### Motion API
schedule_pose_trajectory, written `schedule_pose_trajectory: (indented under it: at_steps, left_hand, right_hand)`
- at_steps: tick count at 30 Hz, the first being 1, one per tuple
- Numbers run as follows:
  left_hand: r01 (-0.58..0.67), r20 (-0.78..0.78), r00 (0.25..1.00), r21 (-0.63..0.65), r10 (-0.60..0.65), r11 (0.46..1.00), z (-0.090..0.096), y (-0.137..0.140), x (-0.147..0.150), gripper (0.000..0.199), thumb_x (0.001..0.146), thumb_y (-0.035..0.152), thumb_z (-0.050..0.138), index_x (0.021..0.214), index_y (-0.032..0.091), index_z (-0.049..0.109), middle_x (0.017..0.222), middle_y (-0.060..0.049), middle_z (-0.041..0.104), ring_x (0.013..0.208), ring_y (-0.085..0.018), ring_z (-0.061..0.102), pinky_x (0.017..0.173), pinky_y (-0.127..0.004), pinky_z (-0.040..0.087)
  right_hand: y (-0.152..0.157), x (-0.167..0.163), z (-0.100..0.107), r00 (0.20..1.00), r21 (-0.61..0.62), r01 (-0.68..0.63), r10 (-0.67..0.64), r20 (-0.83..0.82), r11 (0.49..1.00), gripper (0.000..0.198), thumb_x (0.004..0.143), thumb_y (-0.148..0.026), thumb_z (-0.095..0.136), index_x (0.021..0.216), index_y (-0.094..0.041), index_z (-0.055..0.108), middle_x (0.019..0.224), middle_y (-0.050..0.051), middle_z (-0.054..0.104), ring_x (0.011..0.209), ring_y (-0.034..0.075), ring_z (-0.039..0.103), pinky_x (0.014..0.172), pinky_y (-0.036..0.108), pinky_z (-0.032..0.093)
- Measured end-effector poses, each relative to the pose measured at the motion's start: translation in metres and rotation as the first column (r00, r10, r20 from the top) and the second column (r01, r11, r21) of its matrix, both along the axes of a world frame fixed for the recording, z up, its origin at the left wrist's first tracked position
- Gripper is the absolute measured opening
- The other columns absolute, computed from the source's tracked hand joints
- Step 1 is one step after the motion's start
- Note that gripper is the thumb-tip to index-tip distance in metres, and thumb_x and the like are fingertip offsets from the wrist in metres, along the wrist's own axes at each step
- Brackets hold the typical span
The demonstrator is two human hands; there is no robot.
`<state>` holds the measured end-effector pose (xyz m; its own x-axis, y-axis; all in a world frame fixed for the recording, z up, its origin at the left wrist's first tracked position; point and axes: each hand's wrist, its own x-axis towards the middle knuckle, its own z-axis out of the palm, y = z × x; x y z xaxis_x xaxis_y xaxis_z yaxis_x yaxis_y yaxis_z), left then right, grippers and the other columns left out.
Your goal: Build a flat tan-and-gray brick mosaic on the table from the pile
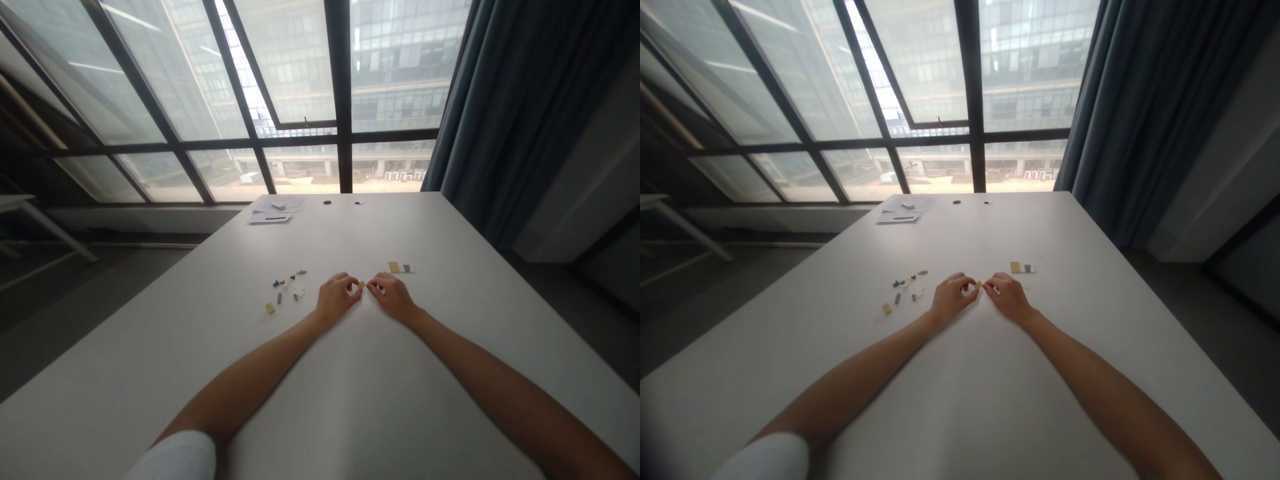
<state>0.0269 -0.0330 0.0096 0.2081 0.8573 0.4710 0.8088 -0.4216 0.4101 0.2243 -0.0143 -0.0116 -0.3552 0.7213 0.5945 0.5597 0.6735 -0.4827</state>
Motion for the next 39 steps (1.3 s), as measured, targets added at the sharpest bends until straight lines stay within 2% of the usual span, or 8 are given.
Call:
schedule_pose_trajectory:
  at_steps: [6, 12, 19, 22, 27, 33, 36, 39]
  left_hand:
    - [0.061, -0.052, 0.997, 0.116, -0.055, 0.991, -0.003, 0.001, 0.000, 0.010, 0.085, 0.033, 0.070, 0.086, 0.024, 0.074, 0.077, 0.001, 0.065, 0.079, -0.014, 0.059, 0.070, -0.025, 0.045]
    - [0.132, -0.093, 0.989, 0.160, -0.118, 0.978, 0.000, 0.000, -0.001, 0.008, 0.086, 0.031, 0.071, 0.088, 0.024, 0.074, 0.078, 0.000, 0.065, 0.082, -0.016, 0.059, 0.070, -0.026, 0.047]
    - [0.285, -0.182, 0.948, 0.129, -0.260, 0.950, -0.004, 0.011, -0.015, 0.032, 0.088, 0.038, 0.071, 0.117, 0.026, 0.069, 0.092, -0.004, 0.068, 0.094, -0.020, 0.059, 0.079, -0.030, 0.051]
    - [0.317, -0.163, 0.941, 0.128, -0.295, 0.940, -0.006, 0.017, -0.020, 0.038, 0.090, 0.038, 0.068, 0.126, 0.027, 0.066, 0.093, -0.004, 0.068, 0.094, -0.020, 0.058, 0.082, -0.031, 0.051]
    - [0.358, -0.086, 0.933, 0.140, -0.349, 0.923, -0.009, 0.020, -0.022, 0.029, 0.093, 0.037, 0.064, 0.119, 0.029, 0.071, 0.089, -0.004, 0.066, 0.091, -0.018, 0.058, 0.081, -0.030, 0.051]
    - [0.380, -0.037, 0.925, 0.114, -0.378, 0.918, -0.006, 0.017, -0.022, 0.022, 0.092, 0.037, 0.065, 0.109, 0.027, 0.075, 0.087, -0.004, 0.066, 0.089, -0.017, 0.058, 0.081, -0.029, 0.051]
    - [0.354, -0.012, 0.935, 0.107, -0.355, 0.929, -0.004, 0.016, -0.021, 0.020, 0.089, 0.037, 0.068, 0.104, 0.026, 0.076, 0.086, -0.004, 0.066, 0.088, -0.017, 0.059, 0.082, -0.029, 0.050]
    - [0.304, 0.021, 0.951, 0.108, -0.308, 0.946, -0.005, 0.015, -0.021, 0.020, 0.087, 0.037, 0.071, 0.102, 0.026, 0.076, 0.086, -0.004, 0.066, 0.088, -0.017, 0.059, 0.083, -0.030, 0.050]
  right_hand:
    - [0.004, 0.002, -0.003, 0.994, -0.069, -0.075, 0.069, -0.079, 0.995, 0.020, 0.093, -0.026, 0.061, 0.076, -0.019, 0.070, 0.074, 0.003, 0.064, 0.071, 0.016, 0.056, 0.069, 0.029, 0.043]
    - [0.003, 0.001, 0.000, 0.981, -0.111, -0.133, 0.115, -0.156, 0.985, 0.021, 0.092, -0.028, 0.060, 0.078, -0.018, 0.070, 0.072, 0.002, 0.063, 0.068, 0.016, 0.054, 0.066, 0.028, 0.042]
    - [0.009, 0.004, -0.005, 0.973, -0.228, -0.091, 0.038, -0.227, 0.969, 0.018, 0.088, -0.027, 0.059, 0.078, -0.018, 0.069, 0.069, 0.001, 0.063, 0.063, 0.014, 0.049, 0.060, 0.027, 0.037]
    - [0.011, 0.004, -0.006, 0.972, -0.276, -0.110, 0.045, -0.232, 0.955, 0.018, 0.088, -0.028, 0.058, 0.078, -0.017, 0.069, 0.071, 0.001, 0.065, 0.064, 0.014, 0.051, 0.061, 0.026, 0.038]
    - [0.009, 0.002, -0.004, 0.969, -0.314, -0.177, 0.110, -0.221, 0.933, 0.017, 0.087, -0.028, 0.059, 0.081, -0.017, 0.070, 0.074, 0.002, 0.068, 0.067, 0.014, 0.053, 0.063, 0.026, 0.039]
    - [0.010, 0.002, -0.005, 0.971, -0.313, -0.186, 0.126, -0.204, 0.931, 0.015, 0.087, -0.024, 0.059, 0.082, -0.017, 0.071, 0.071, 0.001, 0.066, 0.065, 0.013, 0.052, 0.061, 0.026, 0.038]
    - [0.009, 0.002, -0.005, 0.970, -0.279, -0.184, 0.129, -0.205, 0.943, 0.014, 0.088, -0.023, 0.058, 0.083, -0.017, 0.070, 0.073, 0.001, 0.065, 0.067, 0.014, 0.053, 0.061, 0.026, 0.039]
    - [0.007, 0.002, -0.003, 0.970, -0.192, -0.150, 0.108, -0.217, 0.970, 0.012, 0.089, -0.022, 0.059, 0.095, -0.018, 0.070, 0.082, 0.002, 0.065, 0.072, 0.015, 0.055, 0.064, 0.027, 0.042]
